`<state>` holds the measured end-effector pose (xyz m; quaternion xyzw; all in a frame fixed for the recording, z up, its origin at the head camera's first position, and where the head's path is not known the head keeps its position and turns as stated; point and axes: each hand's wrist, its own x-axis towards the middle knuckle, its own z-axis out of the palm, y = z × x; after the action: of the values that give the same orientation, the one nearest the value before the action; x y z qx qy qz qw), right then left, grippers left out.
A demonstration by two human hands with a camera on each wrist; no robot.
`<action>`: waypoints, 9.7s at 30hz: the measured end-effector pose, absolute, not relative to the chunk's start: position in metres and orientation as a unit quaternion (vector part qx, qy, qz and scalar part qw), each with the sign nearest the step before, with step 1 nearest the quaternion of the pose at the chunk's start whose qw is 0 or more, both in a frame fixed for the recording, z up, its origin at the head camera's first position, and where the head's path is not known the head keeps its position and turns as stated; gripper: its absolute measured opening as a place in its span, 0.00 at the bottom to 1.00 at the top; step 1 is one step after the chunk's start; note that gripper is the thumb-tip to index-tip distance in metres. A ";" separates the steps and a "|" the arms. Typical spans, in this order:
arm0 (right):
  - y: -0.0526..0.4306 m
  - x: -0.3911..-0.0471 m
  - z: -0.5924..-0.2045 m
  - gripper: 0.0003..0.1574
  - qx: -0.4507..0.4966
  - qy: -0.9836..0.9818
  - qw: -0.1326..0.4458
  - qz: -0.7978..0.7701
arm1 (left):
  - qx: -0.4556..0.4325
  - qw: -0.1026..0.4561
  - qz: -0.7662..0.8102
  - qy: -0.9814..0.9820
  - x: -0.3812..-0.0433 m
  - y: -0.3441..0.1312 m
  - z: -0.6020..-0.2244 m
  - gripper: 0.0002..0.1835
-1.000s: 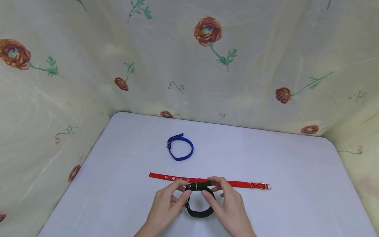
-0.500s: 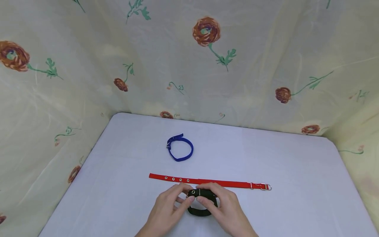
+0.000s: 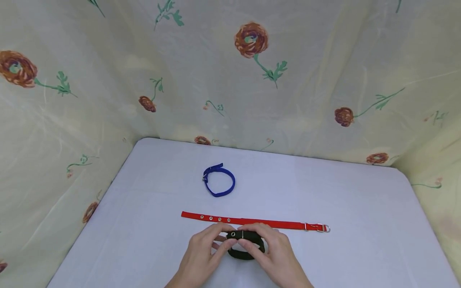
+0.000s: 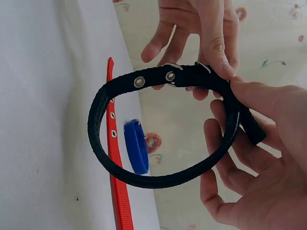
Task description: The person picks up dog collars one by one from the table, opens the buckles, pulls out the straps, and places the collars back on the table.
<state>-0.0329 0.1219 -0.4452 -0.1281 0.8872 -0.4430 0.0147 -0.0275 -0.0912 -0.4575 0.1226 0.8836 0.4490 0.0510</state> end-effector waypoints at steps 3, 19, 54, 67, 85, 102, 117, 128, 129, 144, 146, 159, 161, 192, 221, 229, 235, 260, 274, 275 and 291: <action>0.122 -0.032 -0.444 0.15 -0.108 0.887 0.014 -0.449 | 0.110 0.047 0.484 0.867 -0.028 -0.092 -0.459 0.19; 0.122 -0.033 -0.447 0.14 -0.076 0.883 -0.027 -0.462 | -0.005 0.119 0.668 0.735 -0.027 -0.086 -0.466 0.18; 0.130 -0.035 -0.441 0.16 -0.110 0.899 -0.028 -0.423 | 0.037 0.149 0.661 0.734 -0.030 -0.086 -0.463 0.19; 0.131 -0.033 -0.438 0.15 -0.101 0.890 -0.013 -0.445 | 0.042 0.143 0.679 0.719 -0.028 -0.086 -0.460 0.20; 0.134 -0.030 -0.439 0.13 -0.101 0.867 -0.031 -0.486 | 0.024 0.133 0.657 0.742 -0.024 -0.078 -0.470 0.19; 0.134 -0.031 -0.433 0.12 -0.040 0.864 0.037 -0.500 | -0.007 0.129 0.693 0.709 -0.024 -0.076 -0.467 0.24; 0.130 -0.027 -0.441 0.17 -0.085 0.871 -0.026 -0.483 | 0.055 0.022 0.569 0.820 -0.019 -0.078 -0.463 0.16; 0.116 -0.025 -0.444 0.16 -0.098 0.870 -0.063 -0.480 | 0.163 -0.123 0.450 0.869 -0.016 -0.076 -0.471 0.16; 0.114 -0.025 -0.444 0.15 -0.101 0.869 -0.069 -0.479 | 0.172 -0.135 0.439 0.871 -0.016 -0.076 -0.471 0.16; 0.112 -0.023 -0.442 0.10 -0.071 0.854 -0.120 -0.501 | 0.168 -0.126 0.451 0.868 -0.015 -0.074 -0.470 0.16; 0.112 -0.023 -0.443 0.10 -0.076 0.856 -0.124 -0.495 | 0.172 -0.129 0.444 0.870 -0.015 -0.074 -0.471 0.18; 0.110 -0.023 -0.441 0.09 -0.057 0.872 -0.083 -0.479 | 0.146 -0.158 0.401 0.890 -0.014 -0.072 -0.468 0.15; 0.110 -0.022 -0.441 0.09 -0.055 0.873 -0.075 -0.480 | 0.136 -0.158 0.423 0.882 -0.014 -0.072 -0.468 0.13; 0.126 -0.033 -0.438 0.17 -0.076 0.828 0.144 -0.536 | -0.013 0.063 0.608 0.791 -0.017 -0.069 -0.464 0.11; 0.132 -0.029 -0.443 0.13 -0.192 0.842 0.118 -0.490 | -0.050 0.122 0.674 0.727 -0.020 -0.076 -0.464 0.16; 0.132 -0.028 -0.446 0.12 -0.193 0.853 0.051 -0.481 | -0.001 0.143 0.658 0.739 -0.021 -0.078 -0.467 0.18; 0.136 -0.029 -0.447 0.13 -0.175 0.867 0.034 -0.465 | 0.047 0.170 0.630 0.756 -0.017 -0.083 -0.470 0.22; 0.132 -0.027 -0.452 0.18 -0.058 0.876 -0.116 -0.465 | -0.001 0.148 0.618 0.772 -0.016 -0.083 -0.475 0.17; 0.132 -0.025 -0.456 0.19 -0.136 0.862 -0.136 -0.469 | 0.044 0.176 0.626 0.758 -0.016 -0.083 -0.479 0.17; 0.132 -0.025 -0.456 0.20 -0.140 0.862 -0.133 -0.469 | 0.046 0.176 0.627 0.758 -0.017 -0.083 -0.478 0.17; 0.130 -0.025 -0.453 0.21 -0.130 0.866 -0.113 -0.470 | 0.031 0.172 0.625 0.761 -0.020 -0.087 -0.470 0.16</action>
<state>-0.0252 0.1298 -0.4532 -0.1302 0.8657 -0.4699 -0.1128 -0.0201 -0.0872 -0.4700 0.0306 0.7607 0.6250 0.1723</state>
